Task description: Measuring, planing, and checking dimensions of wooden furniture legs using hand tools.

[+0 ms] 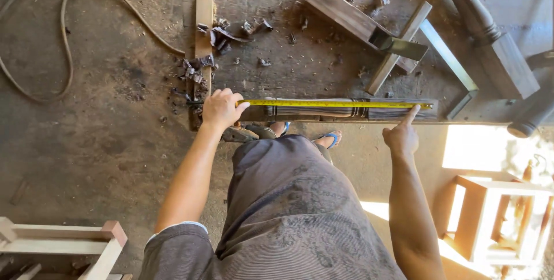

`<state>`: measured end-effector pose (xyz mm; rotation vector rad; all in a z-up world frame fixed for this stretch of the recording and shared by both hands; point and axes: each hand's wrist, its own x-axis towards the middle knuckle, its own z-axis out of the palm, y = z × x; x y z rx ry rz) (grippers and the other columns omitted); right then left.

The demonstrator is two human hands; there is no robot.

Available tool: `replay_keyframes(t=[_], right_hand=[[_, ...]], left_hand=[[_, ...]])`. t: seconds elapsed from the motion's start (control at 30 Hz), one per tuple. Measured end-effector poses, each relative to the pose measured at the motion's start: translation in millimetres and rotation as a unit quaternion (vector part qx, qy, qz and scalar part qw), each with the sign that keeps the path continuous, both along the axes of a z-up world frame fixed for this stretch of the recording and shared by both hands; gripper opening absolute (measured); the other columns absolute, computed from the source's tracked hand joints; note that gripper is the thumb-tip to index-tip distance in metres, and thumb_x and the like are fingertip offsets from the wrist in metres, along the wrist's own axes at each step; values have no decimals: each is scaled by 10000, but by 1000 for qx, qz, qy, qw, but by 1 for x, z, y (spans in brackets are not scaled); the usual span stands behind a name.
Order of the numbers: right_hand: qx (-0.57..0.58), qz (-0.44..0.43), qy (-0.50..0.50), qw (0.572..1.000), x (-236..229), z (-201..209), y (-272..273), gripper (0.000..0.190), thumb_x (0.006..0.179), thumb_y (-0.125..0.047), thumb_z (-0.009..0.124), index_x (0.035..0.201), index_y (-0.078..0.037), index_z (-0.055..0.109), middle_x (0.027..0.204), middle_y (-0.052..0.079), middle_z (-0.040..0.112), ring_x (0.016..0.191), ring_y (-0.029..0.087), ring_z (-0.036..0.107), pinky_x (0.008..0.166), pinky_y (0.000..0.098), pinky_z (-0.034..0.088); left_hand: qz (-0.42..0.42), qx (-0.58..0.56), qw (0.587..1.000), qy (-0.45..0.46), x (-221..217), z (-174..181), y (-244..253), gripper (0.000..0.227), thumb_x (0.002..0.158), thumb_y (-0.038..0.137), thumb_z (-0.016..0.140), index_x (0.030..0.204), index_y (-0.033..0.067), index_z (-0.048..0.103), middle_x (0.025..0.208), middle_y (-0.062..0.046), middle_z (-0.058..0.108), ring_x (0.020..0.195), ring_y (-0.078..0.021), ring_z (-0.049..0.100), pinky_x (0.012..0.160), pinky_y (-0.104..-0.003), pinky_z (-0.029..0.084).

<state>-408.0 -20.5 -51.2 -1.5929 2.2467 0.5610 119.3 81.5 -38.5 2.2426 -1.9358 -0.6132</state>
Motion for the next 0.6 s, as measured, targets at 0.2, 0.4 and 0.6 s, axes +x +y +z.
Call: replay_keyframes(t=[0.2,0.4,0.6], right_hand=[[12,-1,33,999,1,0,-3,1312,812,-333,833,1661,-116,-143,1161,287,694,1014,422,697,868,487,572],[27,-17,36,999,12,11,-4,1297,829,-310,819,1666,-119,-152,1143,270,708,998,415,704,844,481,584],[-10,-26,-11,1000,12,3,4,1286,818,-217,802,1649,-145,-177,971,248,726,835,427,715,717,513,573]], left_hand=[[5,24,1000,2,-2,-2,0,332,884,513,726,985,203,793,946,-50,696,947,-283,657,817,-458,538],[9,43,999,3,-2,-2,-2,340,883,513,722,1001,203,794,956,-49,694,948,-274,654,815,-465,534],[-2,21,1000,9,3,12,1,315,873,499,735,957,203,806,912,-66,699,922,-298,667,779,-471,538]])
